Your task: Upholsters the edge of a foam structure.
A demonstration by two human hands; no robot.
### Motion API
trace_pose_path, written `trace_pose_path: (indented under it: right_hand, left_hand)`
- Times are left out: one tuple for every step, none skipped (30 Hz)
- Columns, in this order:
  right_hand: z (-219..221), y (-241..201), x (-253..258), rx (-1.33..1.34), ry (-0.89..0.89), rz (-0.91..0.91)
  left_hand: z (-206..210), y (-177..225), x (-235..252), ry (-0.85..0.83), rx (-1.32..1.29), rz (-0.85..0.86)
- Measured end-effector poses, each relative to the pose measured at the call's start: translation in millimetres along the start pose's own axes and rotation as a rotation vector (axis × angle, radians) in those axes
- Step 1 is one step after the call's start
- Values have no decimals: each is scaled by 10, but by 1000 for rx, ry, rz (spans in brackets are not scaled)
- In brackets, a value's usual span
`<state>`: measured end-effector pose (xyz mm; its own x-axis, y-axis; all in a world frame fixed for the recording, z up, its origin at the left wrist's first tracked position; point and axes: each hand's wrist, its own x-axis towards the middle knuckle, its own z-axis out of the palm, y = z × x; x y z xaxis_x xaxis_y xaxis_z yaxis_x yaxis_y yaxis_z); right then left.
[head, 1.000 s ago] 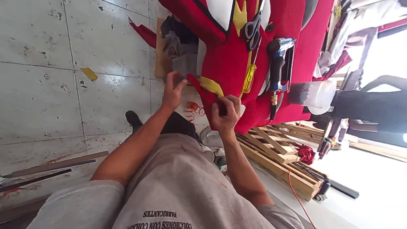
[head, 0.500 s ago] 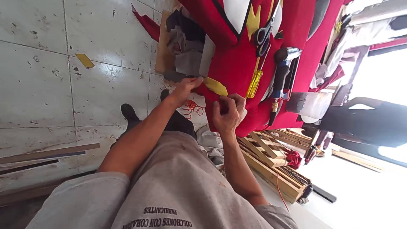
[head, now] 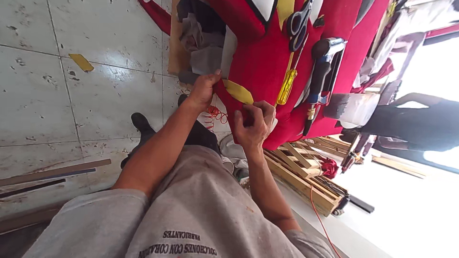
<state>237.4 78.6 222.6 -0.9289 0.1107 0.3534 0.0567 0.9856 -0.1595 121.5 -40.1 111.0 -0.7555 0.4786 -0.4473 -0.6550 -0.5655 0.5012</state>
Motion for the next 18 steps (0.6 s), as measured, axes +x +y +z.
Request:
trace_pose_path:
  right_hand:
    - [-3, -12, 6, 0, -1, 3]
    - [-4, -27, 19, -3, -4, 9]
    - [-6, -44, 33, 1, -10, 17]
    - [-17, -55, 41, -2, -23, 27]
    - [-30, -64, 53, -6, -36, 35]
    - [-35, -67, 69, -9, -43, 41]
    - [-34, -64, 75, -11, -40, 38]
    - [-21, -58, 81, -15, -24, 27]
    - [0, -51, 86, -21, -3, 14]
    - [19, -44, 88, -26, 13, 4]
    - [30, -37, 85, -27, 23, -5]
    - [34, -28, 80, -26, 27, -13]
    - [38, -16, 76, -24, 33, -20]
    - [43, -7, 72, -24, 34, -25]
    - [53, 0, 72, -23, 33, -28]
    - [60, 5, 67, -24, 33, -28]
    - [56, 7, 54, -24, 30, -25]
    - [63, 10, 57, -20, 29, -24]
  left_hand:
    - [-28, -12, -7, -13, -32, 2]
    - [-47, -22, -10, -13, -72, -1]
    - [-50, -31, -14, -1, -110, -10]
    - [-38, -46, -20, 23, -128, -23]
    - [-11, -63, -14, 61, -119, -37]
    - [33, -78, 9, 104, -88, -54]
    - [96, -96, 30, 144, -44, -80]
    - [184, -101, 52, 189, 11, -105]
    - [275, -95, 76, 237, 68, -131]
    - [354, -89, 109, 293, 114, -152]
    - [406, -86, 145, 347, 144, -167]
    - [435, -80, 179, 396, 159, -175]
    - [450, -70, 216, 443, 164, -176]
    - [452, -59, 253, 484, 167, -168]
    - [444, -49, 299, 519, 168, -156]
    - [442, -43, 338, 549, 159, -152]
    - [455, -42, 359, 570, 159, -150]
    - [476, -22, 386, 578, 169, -148]
